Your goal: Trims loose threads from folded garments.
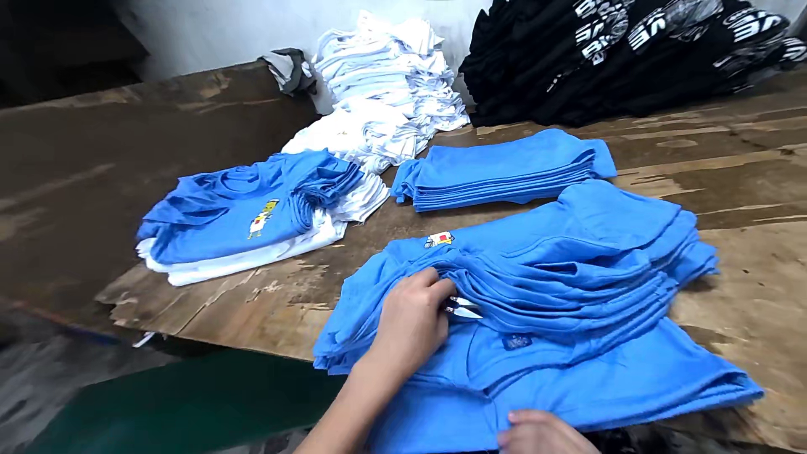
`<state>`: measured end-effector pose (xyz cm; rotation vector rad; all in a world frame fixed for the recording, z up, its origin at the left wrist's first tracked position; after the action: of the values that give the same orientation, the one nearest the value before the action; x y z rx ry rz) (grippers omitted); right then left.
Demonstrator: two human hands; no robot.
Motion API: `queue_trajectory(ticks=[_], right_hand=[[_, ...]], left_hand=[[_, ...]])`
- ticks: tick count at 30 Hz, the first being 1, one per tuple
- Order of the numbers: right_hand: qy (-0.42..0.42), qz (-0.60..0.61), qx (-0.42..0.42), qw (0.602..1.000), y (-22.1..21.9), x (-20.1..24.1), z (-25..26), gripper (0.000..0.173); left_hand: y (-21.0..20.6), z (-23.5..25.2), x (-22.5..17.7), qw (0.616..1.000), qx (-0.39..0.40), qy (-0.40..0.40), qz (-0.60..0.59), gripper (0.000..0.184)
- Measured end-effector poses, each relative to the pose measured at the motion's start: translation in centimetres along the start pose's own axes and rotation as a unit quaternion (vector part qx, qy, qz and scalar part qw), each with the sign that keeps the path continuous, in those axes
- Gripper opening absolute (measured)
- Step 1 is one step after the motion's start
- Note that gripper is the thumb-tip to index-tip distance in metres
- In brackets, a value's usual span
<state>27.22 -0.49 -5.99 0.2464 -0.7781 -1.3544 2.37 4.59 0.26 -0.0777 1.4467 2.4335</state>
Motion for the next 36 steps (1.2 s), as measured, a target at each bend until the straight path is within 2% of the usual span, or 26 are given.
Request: queue_trajectory(ticks=[2, 3, 5, 6, 8, 10, 12, 13, 15, 17, 19, 22, 25, 27, 31, 33, 35, 36], right_hand=[[-0.094, -0.071, -0.073, 0.990, 0.5, 1.0, 1.5, 0.023], [-0.137, -0.124, -0.082, 0.979, 0.6, 1.4, 2.2, 0.021], [-0.209, -0.215, -0.040, 0.953, 0.4, 1.8, 3.4, 0.029], [-0.223, -0.231, -0.016, 0.947, 0.0, 1.7, 3.7, 0.026], [-0.222, -0.202, -0.011, 0.954, -0.4, 1.3, 3.7, 0.016], [-0.218, -0.132, -0.010, 0.967, -0.1, 1.0, 3.8, 0.016], [-0.226, -0.099, 0.030, 0.969, 0.6, 0.9, 4.0, 0.019], [-0.232, -0.092, 0.051, 0.967, 1.0, 1.1, 4.1, 0.022], [-0.246, -0.076, 0.029, 0.966, 1.7, 1.5, 4.7, 0.034], [-0.255, -0.126, -0.021, 0.958, 2.3, 1.5, 6.0, 0.043], [-0.271, -0.166, -0.015, 0.948, 1.9, 1.0, 7.3, 0.050], [-0.241, -0.099, 0.009, 0.965, -0.7, 0.2, 8.0, 0.030], [-0.136, -0.118, -0.099, 0.979, -2.7, 0.5, 7.5, 0.011], [-0.108, -0.101, -0.148, 0.978, -3.3, 0.5, 7.0, 0.004], [-0.249, 0.069, -0.216, 0.942, -2.1, -0.3, 7.1, 0.009], [-0.317, 0.109, -0.176, 0.926, -1.3, -0.5, 7.6, 0.016], [-0.338, 0.098, -0.126, 0.928, -1.4, -1.0, 7.8, 0.033], [-0.323, 0.085, -0.138, 0.932, -1.7, -1.3, 7.8, 0.025]], left_hand=[[2.2, -1.2, -0.1, 0.991, 0.098, 0.006, -0.092, 0.020], [3.2, -2.1, -0.2, 0.980, 0.144, -0.011, -0.135, 0.031], [4.2, -3.7, -0.5, 0.964, 0.203, -0.044, -0.168, 0.053], [4.0, -4.4, -0.6, 0.965, 0.203, -0.051, -0.157, 0.047], [3.3, -5.0, -0.5, 0.979, 0.142, -0.038, -0.142, 0.018], [3.4, -4.5, 0.2, 0.989, 0.056, 0.016, -0.137, 0.013], [3.0, -3.7, 0.9, 0.993, -0.015, 0.058, -0.105, 0.013], [2.7, -3.4, 1.1, 0.991, -0.013, 0.054, -0.123, 0.014], [2.5, -3.2, 1.4, 0.979, 0.026, 0.000, -0.202, 0.017], [3.1, -3.5, 1.2, 0.968, 0.047, -0.059, -0.241, 0.012], [3.8, -4.2, 1.0, 0.958, 0.075, -0.068, -0.270, 0.008], [4.6, -5.0, 0.6, 0.941, 0.117, 0.005, -0.317, 0.013], [4.6, -4.5, -1.0, 0.923, 0.158, 0.177, -0.302, 0.031], [3.8, -4.3, -2.2, 0.901, 0.191, 0.211, -0.328, 0.024], [3.0, -4.6, -2.4, 0.865, 0.065, 0.226, -0.443, 0.008], [3.1, -4.6, -2.5, 0.852, 0.064, 0.234, -0.464, 0.008], [3.2, -4.5, -2.7, 0.853, 0.078, 0.237, -0.458, 0.008], [3.3, -4.4, -2.9, 0.859, 0.081, 0.236, -0.447, 0.008]])
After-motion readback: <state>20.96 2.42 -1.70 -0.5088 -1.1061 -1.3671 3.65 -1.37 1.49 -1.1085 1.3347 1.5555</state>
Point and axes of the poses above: each hand's wrist, its own z-axis towards the middle knuckle, its own y-axis out of the back of the hand, x = y × z, the point moved 2 cm from there along z, towards the middle knuckle, and after that the axes turned 5 degrees about x, right-handed, at the moved point
